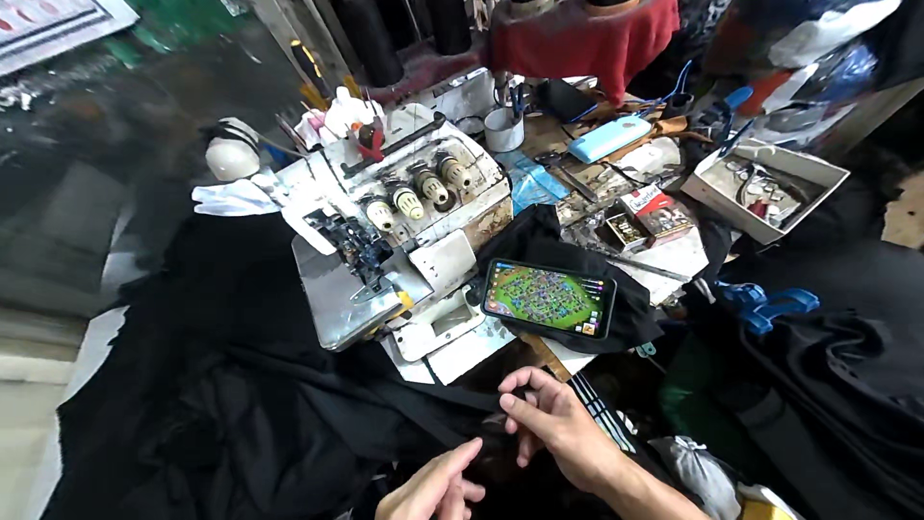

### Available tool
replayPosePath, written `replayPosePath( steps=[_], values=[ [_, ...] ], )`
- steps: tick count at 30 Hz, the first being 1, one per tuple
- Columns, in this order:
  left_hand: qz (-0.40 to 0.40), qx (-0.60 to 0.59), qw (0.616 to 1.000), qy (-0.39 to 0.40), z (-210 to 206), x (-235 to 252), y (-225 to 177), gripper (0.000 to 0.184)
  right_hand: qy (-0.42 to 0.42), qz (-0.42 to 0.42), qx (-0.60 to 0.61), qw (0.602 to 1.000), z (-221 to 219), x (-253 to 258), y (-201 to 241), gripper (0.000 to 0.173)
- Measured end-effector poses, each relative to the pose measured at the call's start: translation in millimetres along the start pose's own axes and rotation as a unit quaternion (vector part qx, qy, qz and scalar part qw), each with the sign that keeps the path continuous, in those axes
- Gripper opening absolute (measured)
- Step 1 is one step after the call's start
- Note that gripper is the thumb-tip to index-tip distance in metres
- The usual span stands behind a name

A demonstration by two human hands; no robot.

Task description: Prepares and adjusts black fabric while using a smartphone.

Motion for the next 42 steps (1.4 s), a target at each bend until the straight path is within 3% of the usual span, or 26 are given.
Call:
replayPosePath(
  steps=[5,10,16,21,31,37,42],
  values=[
    [-0.022,0.031,0.998,-0.055,5,1,4,0.022,0.005,0.048,0.018,0.999,-7,-5,-2,0.023],
    [-0.065,0.063,0.993,-0.074,12,1,10,0.017,0.052,0.057,-0.046,0.996,-10,-7,4,0.042],
    [-0.072,0.118,0.99,-0.032,20,7,5,0.025,-0.001,0.11,-0.128,0.986,-13,-6,5,0.029],
    [-0.114,0.138,0.983,-0.027,26,9,4,0.021,-0.025,0.131,-0.142,0.981,-17,-7,7,0.02],
    [-0.134,0.158,0.976,-0.067,28,10,-3,0.016,-0.026,0.138,-0.181,0.973,-26,-13,18,0.02],
    [-0.135,0.181,0.966,-0.124,35,13,-11,0.011,-0.043,0.275,-0.3,0.912,-22,-16,23,0.018],
    [-0.147,0.212,0.961,-0.099,39,16,-11,0.011,-0.028,0.325,-0.349,0.878,-23,-10,29,0.018]
  ],
)
Point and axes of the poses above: each hand's wrist, its own x-axis towards the middle knuckle, its own z-axis out of the back of the hand, y = z × x, the point moved 4 cm from there along x, towards the middle knuckle, and after that the axes turned 11 degrees about x, right-handed, at the moved point
